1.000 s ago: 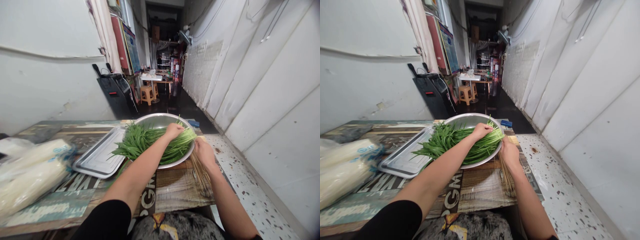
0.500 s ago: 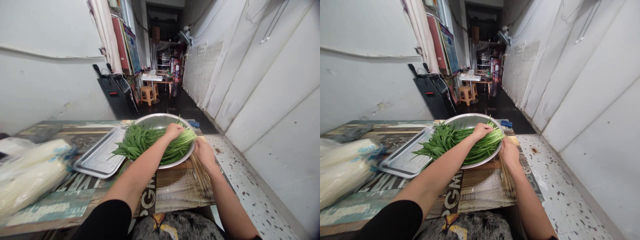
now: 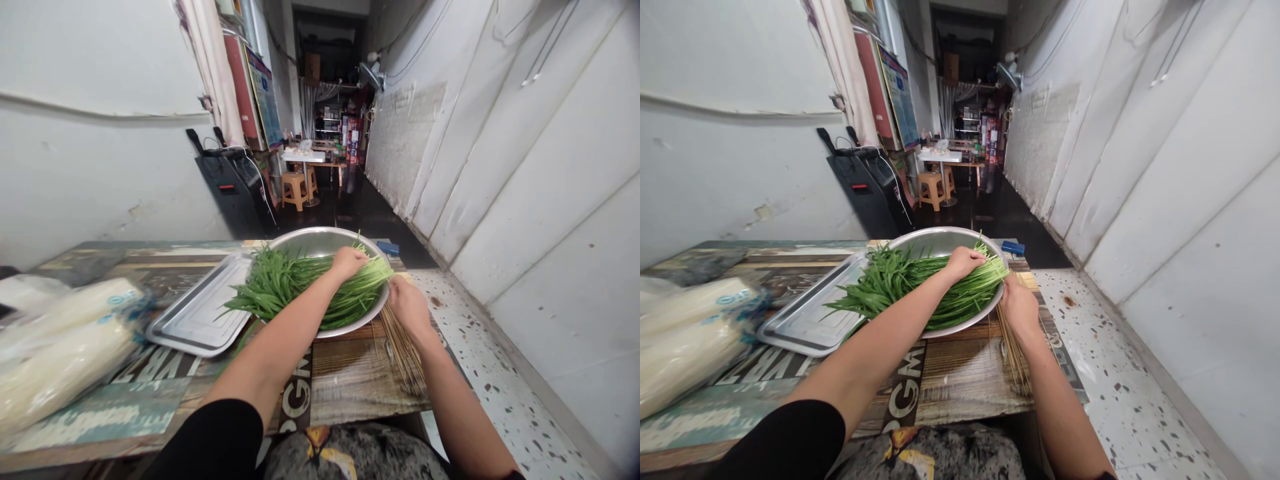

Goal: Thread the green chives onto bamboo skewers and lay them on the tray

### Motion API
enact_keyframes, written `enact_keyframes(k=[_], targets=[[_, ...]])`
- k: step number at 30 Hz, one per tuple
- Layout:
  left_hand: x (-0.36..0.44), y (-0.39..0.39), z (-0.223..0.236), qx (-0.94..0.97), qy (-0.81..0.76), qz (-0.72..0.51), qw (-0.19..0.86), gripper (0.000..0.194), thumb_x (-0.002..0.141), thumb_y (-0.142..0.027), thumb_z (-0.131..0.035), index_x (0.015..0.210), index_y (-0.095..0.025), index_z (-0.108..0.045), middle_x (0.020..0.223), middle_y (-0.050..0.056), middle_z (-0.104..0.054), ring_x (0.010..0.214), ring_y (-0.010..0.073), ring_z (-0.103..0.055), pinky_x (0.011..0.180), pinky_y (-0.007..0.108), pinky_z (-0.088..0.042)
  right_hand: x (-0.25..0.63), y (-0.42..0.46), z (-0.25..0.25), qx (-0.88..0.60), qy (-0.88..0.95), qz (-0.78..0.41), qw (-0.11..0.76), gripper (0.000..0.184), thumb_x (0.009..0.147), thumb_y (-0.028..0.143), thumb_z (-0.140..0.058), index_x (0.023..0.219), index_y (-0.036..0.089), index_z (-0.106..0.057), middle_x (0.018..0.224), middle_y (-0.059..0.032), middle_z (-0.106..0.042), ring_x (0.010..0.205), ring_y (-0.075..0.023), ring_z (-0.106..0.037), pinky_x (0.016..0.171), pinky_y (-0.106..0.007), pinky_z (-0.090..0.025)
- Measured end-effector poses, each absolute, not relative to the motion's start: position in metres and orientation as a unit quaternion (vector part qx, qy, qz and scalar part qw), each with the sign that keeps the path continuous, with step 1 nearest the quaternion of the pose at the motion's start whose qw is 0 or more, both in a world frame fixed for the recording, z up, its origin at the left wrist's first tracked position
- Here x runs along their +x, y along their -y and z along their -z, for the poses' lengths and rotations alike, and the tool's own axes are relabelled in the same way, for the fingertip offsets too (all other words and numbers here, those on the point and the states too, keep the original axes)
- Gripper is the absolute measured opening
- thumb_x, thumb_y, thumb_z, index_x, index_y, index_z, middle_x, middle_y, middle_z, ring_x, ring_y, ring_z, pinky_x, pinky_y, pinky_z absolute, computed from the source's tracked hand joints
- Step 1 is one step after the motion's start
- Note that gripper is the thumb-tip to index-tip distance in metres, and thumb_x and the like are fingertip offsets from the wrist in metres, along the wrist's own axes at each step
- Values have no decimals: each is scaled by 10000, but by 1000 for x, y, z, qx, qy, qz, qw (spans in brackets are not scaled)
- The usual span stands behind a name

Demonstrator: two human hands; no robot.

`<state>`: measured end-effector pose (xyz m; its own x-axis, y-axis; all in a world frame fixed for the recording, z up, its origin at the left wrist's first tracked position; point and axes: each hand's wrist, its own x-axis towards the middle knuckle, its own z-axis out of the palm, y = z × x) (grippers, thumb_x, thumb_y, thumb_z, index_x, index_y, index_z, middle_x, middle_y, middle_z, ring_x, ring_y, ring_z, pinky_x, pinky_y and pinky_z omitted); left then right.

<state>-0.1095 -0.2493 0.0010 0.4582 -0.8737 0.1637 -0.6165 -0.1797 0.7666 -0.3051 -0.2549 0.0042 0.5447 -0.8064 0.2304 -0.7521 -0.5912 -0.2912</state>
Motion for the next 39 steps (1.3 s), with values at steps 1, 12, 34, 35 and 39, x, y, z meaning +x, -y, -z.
enact_keyframes(k=[1, 12, 34, 35, 39], targets=[[-110, 249, -1, 751, 495, 159, 406, 187, 775, -208, -679, 926, -181, -786, 991, 46, -761, 951, 201, -690, 856, 264, -495, -305, 255, -4, -875, -445, 171, 78, 289, 968, 228, -380, 1079, 177, -642, 809, -73, -687, 684, -178, -562, 583, -275, -237], [-111, 247, -2, 757, 491, 157, 402, 202, 774, -218, -680, 941, -170, -784, 996, 51, -760, 957, 200, -687, 845, 252, -494, -305, 256, -4, -876, -447, 162, 74, 311, 971, 236, -370, 1138, 188, -628, 839, -75, -700, 696, -185, -579, 580, -274, -242], [-115, 238, -17, 720, 501, 256, 407, 172, 740, -259, -666, 780, -141, -784, 778, 29, -744, 820, 190, -666, 736, 237, -492, -305, 256, 2, -876, -437, 193, 72, 314, 979, 249, -359, 1116, 172, -632, 814, -83, -696, 677, -187, -574, 585, -282, -241], [-114, 238, -18, 725, 491, 260, 406, 176, 746, -247, -657, 802, -143, -787, 792, 33, -747, 827, 190, -669, 742, 236, -493, -305, 257, 3, -876, -433, 197, 73, 314, 980, 254, -358, 1113, 173, -631, 814, -82, -696, 677, -187, -575, 587, -281, -245], [-108, 243, -17, 800, 453, 167, 356, 278, 796, -159, -581, 991, -193, -776, 1067, 64, -740, 1014, 208, -656, 890, 266, -467, -306, 258, 7, -879, -424, 205, 74, 313, 983, 268, -351, 1074, 179, -637, 797, -75, -692, 667, -185, -570, 587, -279, -248]])
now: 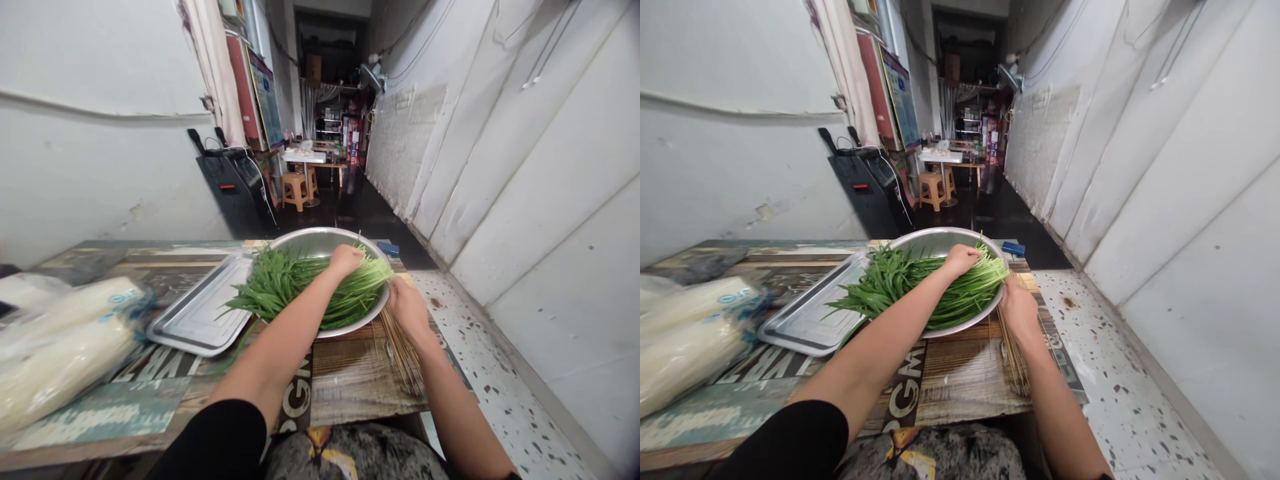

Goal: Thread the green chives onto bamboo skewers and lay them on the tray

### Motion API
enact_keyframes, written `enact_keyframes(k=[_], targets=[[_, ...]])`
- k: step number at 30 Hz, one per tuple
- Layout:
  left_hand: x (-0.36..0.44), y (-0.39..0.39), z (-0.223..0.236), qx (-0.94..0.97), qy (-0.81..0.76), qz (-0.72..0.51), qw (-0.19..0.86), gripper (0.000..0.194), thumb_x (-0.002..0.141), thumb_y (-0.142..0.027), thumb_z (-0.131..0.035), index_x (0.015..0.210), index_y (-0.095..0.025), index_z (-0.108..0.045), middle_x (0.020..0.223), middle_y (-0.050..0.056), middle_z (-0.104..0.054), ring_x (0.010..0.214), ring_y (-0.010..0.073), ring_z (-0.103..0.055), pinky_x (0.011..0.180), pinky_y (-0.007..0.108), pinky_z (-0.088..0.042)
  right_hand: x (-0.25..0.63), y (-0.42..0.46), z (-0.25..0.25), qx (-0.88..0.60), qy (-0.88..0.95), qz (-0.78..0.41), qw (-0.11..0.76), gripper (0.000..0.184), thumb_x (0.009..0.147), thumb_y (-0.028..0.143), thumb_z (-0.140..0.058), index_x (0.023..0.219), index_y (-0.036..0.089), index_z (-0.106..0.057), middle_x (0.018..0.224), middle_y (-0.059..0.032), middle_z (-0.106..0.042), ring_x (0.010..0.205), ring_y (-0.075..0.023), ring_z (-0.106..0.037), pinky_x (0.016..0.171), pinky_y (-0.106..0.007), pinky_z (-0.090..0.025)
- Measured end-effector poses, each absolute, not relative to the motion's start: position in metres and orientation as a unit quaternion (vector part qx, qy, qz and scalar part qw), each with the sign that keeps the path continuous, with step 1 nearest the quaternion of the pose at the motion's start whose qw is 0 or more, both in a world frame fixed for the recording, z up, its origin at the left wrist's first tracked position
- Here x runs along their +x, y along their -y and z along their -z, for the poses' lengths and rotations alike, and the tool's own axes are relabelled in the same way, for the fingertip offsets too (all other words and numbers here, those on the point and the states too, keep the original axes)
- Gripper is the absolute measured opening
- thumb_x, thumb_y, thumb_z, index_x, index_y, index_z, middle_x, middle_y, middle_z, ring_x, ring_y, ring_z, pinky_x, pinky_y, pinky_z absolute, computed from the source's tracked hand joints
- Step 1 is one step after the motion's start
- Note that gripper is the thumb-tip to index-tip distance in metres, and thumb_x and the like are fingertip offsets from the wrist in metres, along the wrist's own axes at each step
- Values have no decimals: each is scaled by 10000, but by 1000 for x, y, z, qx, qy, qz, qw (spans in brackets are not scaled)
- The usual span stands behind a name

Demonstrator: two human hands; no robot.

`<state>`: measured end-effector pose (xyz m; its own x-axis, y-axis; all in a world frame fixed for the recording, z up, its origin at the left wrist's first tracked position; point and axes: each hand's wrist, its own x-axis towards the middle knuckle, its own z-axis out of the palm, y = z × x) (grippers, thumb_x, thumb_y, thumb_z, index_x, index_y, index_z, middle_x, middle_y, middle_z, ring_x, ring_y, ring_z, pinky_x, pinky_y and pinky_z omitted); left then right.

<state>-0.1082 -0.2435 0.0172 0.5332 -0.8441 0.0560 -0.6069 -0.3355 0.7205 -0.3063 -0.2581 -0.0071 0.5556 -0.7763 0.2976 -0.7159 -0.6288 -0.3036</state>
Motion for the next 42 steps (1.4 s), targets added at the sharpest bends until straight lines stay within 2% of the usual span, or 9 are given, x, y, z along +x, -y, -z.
enact_keyframes(k=[2, 8, 14, 17, 21, 31, 34, 39, 42], targets=[[-104, 246, -15, 840, 449, 106, 285, 299, 802, -152, -581, 1029, -218, -764, 1164, 82, -707, 1096, 240, -626, 949, 318, -444, -307, 258, 8, -879, -424, 204, 75, 317, 986, 273, -347, 1067, 183, -640, 800, -75, -691, 668, -182, -568, 586, -277, -247], [-100, 247, -8, 869, 474, 65, 126, 257, 772, -325, -685, 996, -232, -769, 1138, 118, -704, 1082, 303, -621, 929, 393, -449, -307, 259, 8, -879, -426, 201, 76, 321, 982, 270, -357, 1109, 186, -639, 791, -74, -688, 646, -177, -556, 578, -278, -236], [-97, 252, 1, 808, 567, 71, 145, 250, 858, -345, -561, 957, -272, -778, 1071, 62, -730, 1015, 228, -641, 876, 300, -460, -306, 257, 5, -879, -431, 190, 72, 321, 979, 259, -356, 1131, 194, -632, 776, -65, -682, 634, -178, -549, 575, -280, -231], [-95, 254, 3, 786, 584, 106, 176, 228, 825, -284, -593, 949, -257, -782, 1013, 42, -747, 959, 194, -655, 818, 242, -463, -306, 255, 2, -877, -440, 182, 69, 312, 980, 260, -355, 1103, 190, -633, 784, -67, -682, 644, -180, -555, 574, -280, -234], [-93, 255, 4, 789, 563, 102, 222, 190, 769, -224, -635, 867, -198, -796, 921, 68, -756, 890, 211, -666, 782, 259, -462, -307, 254, 1, -877, -441, 177, 67, 307, 980, 258, -350, 1065, 181, -636, 805, -73, -689, 666, -183, -569, 584, -281, -251], [-93, 246, -6, 741, 534, 152, 377, 235, 807, -308, -599, 860, -178, -788, 789, 27, -746, 757, 159, -651, 699, 230, -446, -304, 255, 5, -868, -450, 195, 74, 291, 969, 250, -375, 1104, 173, -620, 826, -79, -692, 678, -187, -583, 590, -281, -264], [-94, 248, -5, 744, 546, 147, 357, 220, 800, -291, -618, 890, -182, -785, 826, 36, -745, 799, 167, -652, 726, 235, -446, -304, 255, 4, -871, -443, 198, 79, 299, 974, 252, -367, 1107, 175, -623, 839, -78, -694, 683, -183, -581, 593, -276, -267], [-93, 247, -9, 775, 572, 139, 231, 117, 728, -197, -657, 710, -183, -772, 702, 21, -706, 769, 173, -635, 735, 237, -443, -306, 257, 4, -876, -436, 190, 74, 285, 970, 251, -375, 1046, 180, -640, 814, -70, -693, 674, -180, -568, 588, -275, -254], [-91, 245, -12, 781, 565, 161, 214, 101, 710, -188, -672, 711, -185, -774, 711, 22, -714, 756, 169, -638, 711, 232, -442, -308, 259, 4, -879, -431, 193, 69, 277, 966, 246, -382, 1038, 184, -642, 798, -66, -692, 671, -181, -565, 585, -273, -250]])
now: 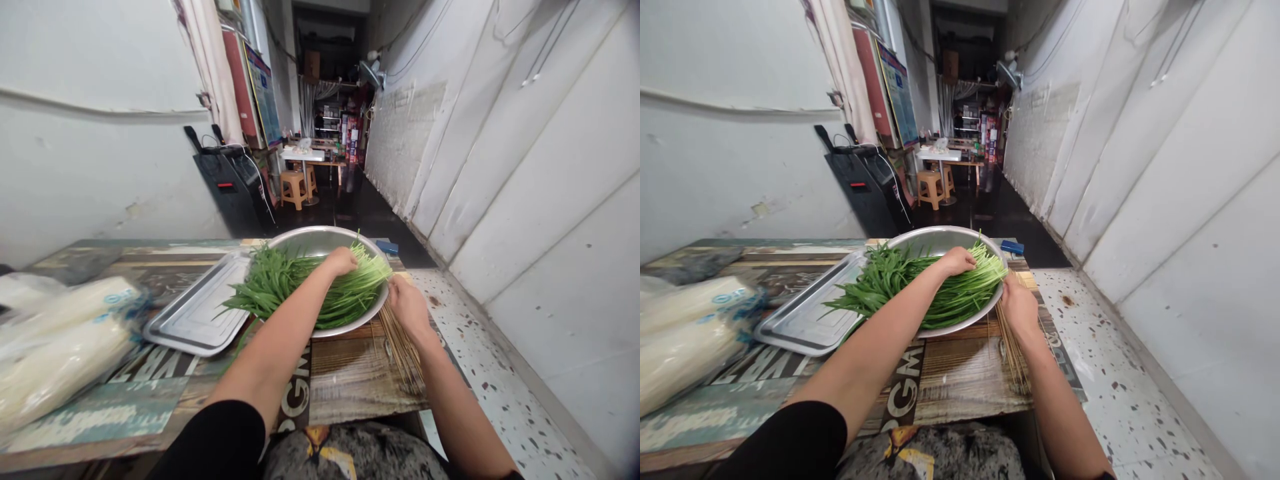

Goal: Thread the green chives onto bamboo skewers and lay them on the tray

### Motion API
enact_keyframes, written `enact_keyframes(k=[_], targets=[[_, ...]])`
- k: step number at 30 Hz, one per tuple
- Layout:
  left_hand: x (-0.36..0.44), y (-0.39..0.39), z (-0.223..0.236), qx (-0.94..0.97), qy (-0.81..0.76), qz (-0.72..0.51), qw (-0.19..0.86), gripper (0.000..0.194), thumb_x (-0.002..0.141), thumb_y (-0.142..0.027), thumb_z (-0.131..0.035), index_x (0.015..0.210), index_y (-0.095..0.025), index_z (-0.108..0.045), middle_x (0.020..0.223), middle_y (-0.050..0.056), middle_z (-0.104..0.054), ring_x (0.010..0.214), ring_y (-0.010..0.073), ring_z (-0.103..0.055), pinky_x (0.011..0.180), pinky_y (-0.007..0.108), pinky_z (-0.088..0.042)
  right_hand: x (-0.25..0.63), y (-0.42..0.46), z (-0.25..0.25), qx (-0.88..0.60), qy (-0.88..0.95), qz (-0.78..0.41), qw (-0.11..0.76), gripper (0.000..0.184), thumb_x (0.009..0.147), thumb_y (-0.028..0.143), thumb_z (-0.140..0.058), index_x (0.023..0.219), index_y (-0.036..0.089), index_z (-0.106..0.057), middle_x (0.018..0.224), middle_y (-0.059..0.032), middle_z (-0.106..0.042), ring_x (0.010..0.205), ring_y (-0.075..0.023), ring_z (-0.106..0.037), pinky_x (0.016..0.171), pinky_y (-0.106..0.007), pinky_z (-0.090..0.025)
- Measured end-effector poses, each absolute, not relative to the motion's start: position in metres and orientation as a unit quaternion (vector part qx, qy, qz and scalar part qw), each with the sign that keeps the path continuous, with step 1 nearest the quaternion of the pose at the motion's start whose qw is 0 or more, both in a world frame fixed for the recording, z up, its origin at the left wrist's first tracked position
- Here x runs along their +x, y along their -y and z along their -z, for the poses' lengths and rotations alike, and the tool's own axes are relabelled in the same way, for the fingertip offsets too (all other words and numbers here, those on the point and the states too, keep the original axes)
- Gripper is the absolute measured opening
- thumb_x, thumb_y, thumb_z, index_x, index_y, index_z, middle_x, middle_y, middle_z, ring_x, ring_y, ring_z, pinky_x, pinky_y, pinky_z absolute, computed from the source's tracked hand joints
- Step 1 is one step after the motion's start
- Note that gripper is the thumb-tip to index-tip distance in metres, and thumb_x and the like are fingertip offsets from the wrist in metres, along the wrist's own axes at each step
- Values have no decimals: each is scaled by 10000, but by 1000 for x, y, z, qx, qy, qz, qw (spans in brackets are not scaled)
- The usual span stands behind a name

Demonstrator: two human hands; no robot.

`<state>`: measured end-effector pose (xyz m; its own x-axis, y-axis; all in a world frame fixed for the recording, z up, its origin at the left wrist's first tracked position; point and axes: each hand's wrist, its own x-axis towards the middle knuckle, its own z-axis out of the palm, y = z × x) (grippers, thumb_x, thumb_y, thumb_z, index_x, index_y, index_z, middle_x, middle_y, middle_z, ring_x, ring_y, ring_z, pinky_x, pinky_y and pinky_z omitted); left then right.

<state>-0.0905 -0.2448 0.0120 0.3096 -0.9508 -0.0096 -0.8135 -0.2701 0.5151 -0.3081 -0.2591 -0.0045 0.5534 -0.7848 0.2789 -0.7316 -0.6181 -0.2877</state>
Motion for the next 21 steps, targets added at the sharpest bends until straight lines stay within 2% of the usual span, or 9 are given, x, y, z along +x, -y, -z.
enact_keyframes(k=[3, 9, 12, 15, 17, 18, 21], targets=[[-88, 243, -13, 783, 551, 151, 244, 131, 726, -196, -667, 776, -192, -787, 786, 36, -741, 790, 177, -653, 728, 238, -447, -309, 260, 6, -880, -426, 199, 72, 272, 963, 243, -388, 1035, 191, -645, 796, -63, -694, 664, -179, -565, 585, -269, -253], [-94, 246, -9, 743, 540, 138, 370, 210, 814, -238, -607, 929, -199, -779, 962, 36, -758, 913, 174, -669, 831, 240, -455, -308, 260, 6, -876, -419, 223, 83, 292, 969, 261, -374, 1047, 183, -644, 834, -76, -706, 669, -179, -581, 591, -272, -269], [-104, 247, -14, 757, 533, 121, 359, 239, 835, -247, -589, 995, -216, -764, 1078, 51, -736, 1012, 206, -645, 902, 285, -440, -308, 260, 6, -873, -424, 225, 84, 277, 962, 260, -390, 1033, 183, -646, 824, -75, -707, 669, -182, -587, 590, -268, -276], [-113, 246, -24, 797, 486, 37, 357, 305, 883, -258, -501, 1073, -213, -736, 1168, 89, -696, 1093, 254, -600, 939, 357, -418, -308, 261, 7, -868, -421, 241, 107, 268, 949, 254, -406, 1031, 185, -651, 835, -72, -710, 695, -190, -603, 614, -261, -316], [-114, 241, -32, 776, 500, 43, 382, 335, 904, -327, -468, 1019, -183, -749, 1090, 91, -713, 1042, 250, -612, 906, 334, -431, -309, 262, 10, -861, -405, 275, 133, 276, 945, 261, -400, 1035, 182, -649, 871, -73, -714, 741, -197, -619, 653, -259, -357], [-112, 238, -36, 752, 522, 85, 394, 366, 901, -386, -471, 977, -170, -757, 1014, 81, -726, 986, 237, -627, 871, 308, -443, -309, 262, 11, -857, -395, 296, 146, 282, 945, 267, -394, 1031, 179, -648, 892, -75, -714, 766, -199, -625, 675, -260, -374], [-102, 228, -40, 686, 563, 252, 384, 429, 775, -544, -619, 920, -167, -763, 841, 28, -724, 835, 199, -636, 778, 259, -456, -308, 262, 13, -851, -367, 340, 162, 296, 944, 288, -382, 1001, 172, -648, 928, -86, -712, 811, -205, -634, 726, -267, -406]])
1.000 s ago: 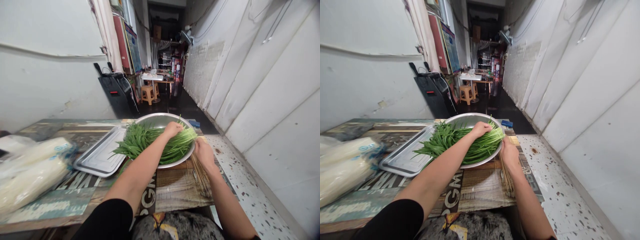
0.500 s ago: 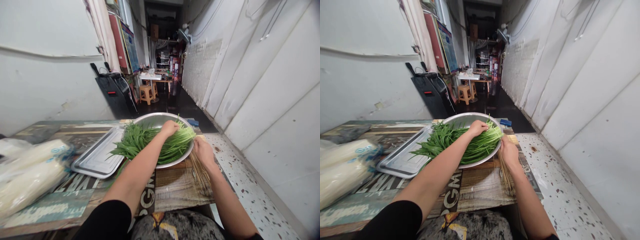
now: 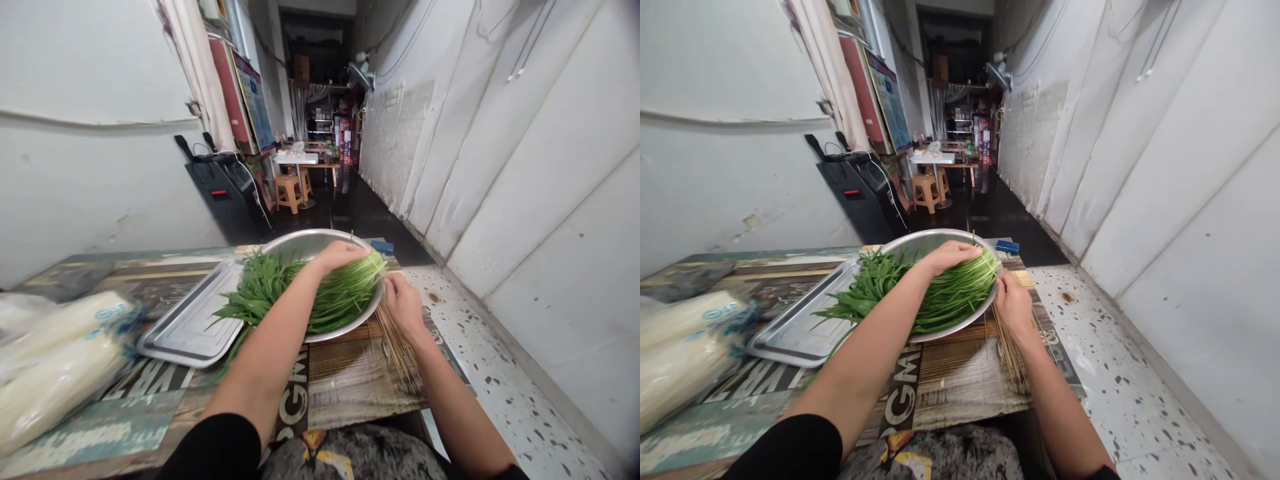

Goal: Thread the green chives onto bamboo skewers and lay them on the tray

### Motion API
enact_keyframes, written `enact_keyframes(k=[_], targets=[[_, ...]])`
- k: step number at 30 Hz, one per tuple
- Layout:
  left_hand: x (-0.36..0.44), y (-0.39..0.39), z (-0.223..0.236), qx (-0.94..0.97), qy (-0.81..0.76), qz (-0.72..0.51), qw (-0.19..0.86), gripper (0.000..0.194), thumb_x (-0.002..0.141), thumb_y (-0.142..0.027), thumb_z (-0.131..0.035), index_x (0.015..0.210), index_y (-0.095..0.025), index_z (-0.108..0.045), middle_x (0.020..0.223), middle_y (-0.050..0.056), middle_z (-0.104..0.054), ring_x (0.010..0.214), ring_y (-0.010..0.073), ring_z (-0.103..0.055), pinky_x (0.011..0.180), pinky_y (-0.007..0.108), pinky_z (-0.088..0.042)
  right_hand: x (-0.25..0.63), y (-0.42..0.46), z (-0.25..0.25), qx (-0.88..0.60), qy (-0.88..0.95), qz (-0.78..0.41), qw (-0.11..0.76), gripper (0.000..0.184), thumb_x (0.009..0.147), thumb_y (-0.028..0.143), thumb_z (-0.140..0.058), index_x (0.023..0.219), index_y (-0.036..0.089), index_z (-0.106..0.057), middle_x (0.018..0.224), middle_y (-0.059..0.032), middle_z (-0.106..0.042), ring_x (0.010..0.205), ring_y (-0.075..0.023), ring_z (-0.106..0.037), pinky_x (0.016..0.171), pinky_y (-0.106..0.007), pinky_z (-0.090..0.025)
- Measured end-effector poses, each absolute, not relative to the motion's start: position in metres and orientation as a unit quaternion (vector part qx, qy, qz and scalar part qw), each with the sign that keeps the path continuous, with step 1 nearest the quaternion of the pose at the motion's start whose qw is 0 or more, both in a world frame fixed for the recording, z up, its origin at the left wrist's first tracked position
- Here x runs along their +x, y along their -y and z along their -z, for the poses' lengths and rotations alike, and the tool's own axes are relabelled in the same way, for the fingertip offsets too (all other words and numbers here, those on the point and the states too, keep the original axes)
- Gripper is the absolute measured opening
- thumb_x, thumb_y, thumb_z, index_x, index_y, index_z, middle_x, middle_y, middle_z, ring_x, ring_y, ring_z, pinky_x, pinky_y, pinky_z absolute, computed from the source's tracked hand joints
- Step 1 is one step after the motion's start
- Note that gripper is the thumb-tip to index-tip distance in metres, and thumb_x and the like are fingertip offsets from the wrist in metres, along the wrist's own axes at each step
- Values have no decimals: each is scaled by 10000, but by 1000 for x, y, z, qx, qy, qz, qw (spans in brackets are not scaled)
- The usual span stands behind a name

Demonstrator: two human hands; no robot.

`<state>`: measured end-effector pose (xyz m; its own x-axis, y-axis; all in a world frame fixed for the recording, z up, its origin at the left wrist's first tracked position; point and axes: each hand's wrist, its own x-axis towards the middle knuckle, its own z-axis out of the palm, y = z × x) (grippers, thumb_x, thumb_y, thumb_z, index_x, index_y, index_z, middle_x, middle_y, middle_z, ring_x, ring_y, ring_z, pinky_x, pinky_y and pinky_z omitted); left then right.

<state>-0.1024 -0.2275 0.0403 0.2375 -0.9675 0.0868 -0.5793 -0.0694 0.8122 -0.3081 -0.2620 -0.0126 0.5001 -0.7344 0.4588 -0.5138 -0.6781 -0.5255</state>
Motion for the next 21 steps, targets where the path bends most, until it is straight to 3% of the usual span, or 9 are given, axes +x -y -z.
enact_keyframes(k=[3, 8, 12, 16, 21], targets=[[-93, 218, -38, 648, 594, 322, 351, 423, 684, -560, -705, 850, -173, -752, 780, -5, -704, 770, 177, -621, 756, 251, -452, -309, 263, 10, -856, -338, 352, 173, 286, 936, 300, -397, 981, 168, -647, 922, -92, -715, 810, -205, -639, 741, -269, -421], [-97, 213, -38, 570, 623, 381, 377, 380, 769, -512, -651, 927, -177, -733, 905, 1, -727, 852, 164, -642, 823, 248, -462, -314, 268, 2, -861, -283, 369, 206, 257, 926, 313, -424, 910, 183, -645, 873, -64, -710, 793, -184, -639, 745, -253, -429], [-105, 211, -43, 549, 615, 419, 381, 389, 776, -532, -649, 877, -169, -742, 929, 34, -743, 880, 177, -666, 868, 267, -471, -319, 267, -6, -864, -264, 361, 232, 257, 924, 326, -437, 854, 190, -644, 803, -41, -696, 744, -172, -625, 714, -241, -427], [-107, 209, -46, 524, 603, 446, 403, 460, 758, -574, -653, 878, -140, -748, 882, 63, -745, 836, 199, -674, 831, 294, -493, -322, 263, -13, -873, -265, 352, 208, 256, 920, 316, -448, 845, 193, -659, 774, -31, -688, 709, -164, -611, 685, -234, -409], [-110, 208, -50, 523, 651, 426, 348, 441, 802, -563, -604, 831, -153, -766, 892, 43, -742, 830, 175, -663, 815, 245, -475, -323, 258, -14, -872, -275, 358, 189, 265, 916, 293, -452, 791, 181, -656, 731, -35, -674, 668, -157, -599, 669, -231, -405]])
